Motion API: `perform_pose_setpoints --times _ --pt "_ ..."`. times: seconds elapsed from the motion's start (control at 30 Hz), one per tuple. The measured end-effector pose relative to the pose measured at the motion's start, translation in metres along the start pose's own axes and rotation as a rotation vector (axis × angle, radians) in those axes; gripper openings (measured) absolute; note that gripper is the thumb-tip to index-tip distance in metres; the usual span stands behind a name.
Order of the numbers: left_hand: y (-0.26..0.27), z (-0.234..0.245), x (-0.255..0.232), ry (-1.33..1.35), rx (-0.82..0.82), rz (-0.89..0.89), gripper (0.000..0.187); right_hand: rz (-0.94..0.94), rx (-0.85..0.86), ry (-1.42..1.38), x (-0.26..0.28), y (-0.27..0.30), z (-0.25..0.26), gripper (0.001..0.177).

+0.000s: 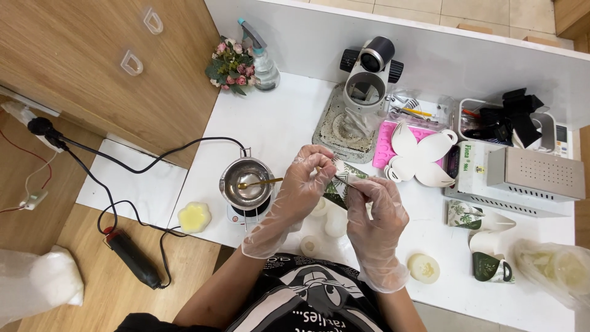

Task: Preparing and finishing a flower-shaped candle or wax melt using a heat gun and packaging.

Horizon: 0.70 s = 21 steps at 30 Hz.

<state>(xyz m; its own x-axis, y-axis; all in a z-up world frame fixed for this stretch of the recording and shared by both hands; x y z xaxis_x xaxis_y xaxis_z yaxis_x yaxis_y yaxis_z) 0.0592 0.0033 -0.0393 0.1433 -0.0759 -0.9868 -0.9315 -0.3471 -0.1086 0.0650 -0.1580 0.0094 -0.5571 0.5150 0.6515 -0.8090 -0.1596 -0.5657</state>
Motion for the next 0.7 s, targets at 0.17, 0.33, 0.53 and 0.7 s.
perform_pose_setpoints --times 0.17,0.33,0.53,0.7 --pt "0.006 0.001 0.003 0.159 0.047 0.047 0.018 0.004 0.11 0.008 0.013 -0.012 -0.005 0.019" --pt "0.005 0.002 -0.002 0.037 0.076 -0.014 0.015 0.132 -0.026 0.065 0.019 -0.005 0.0 0.019" --pt "0.006 -0.01 -0.016 -0.015 0.033 0.081 0.017 0.173 -0.117 0.077 0.016 0.0 0.01 0.024" --pt "0.006 -0.016 0.014 0.287 0.037 0.234 0.017 0.102 -0.124 0.005 0.006 0.001 0.015 0.026"
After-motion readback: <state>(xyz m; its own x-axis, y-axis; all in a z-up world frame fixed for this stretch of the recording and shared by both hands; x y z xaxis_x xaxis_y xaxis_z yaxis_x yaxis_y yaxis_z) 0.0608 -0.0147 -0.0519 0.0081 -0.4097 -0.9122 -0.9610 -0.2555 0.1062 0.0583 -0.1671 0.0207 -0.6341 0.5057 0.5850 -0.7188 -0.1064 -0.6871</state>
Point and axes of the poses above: each hand's wrist, its own y-axis away from the middle knuckle, its own z-axis out of the back of the hand, x = y × z, the point moved 5 cm from there along -y, towards the middle knuckle, and after that the axes turned 13 degrees about y, right-handed, at the moved point
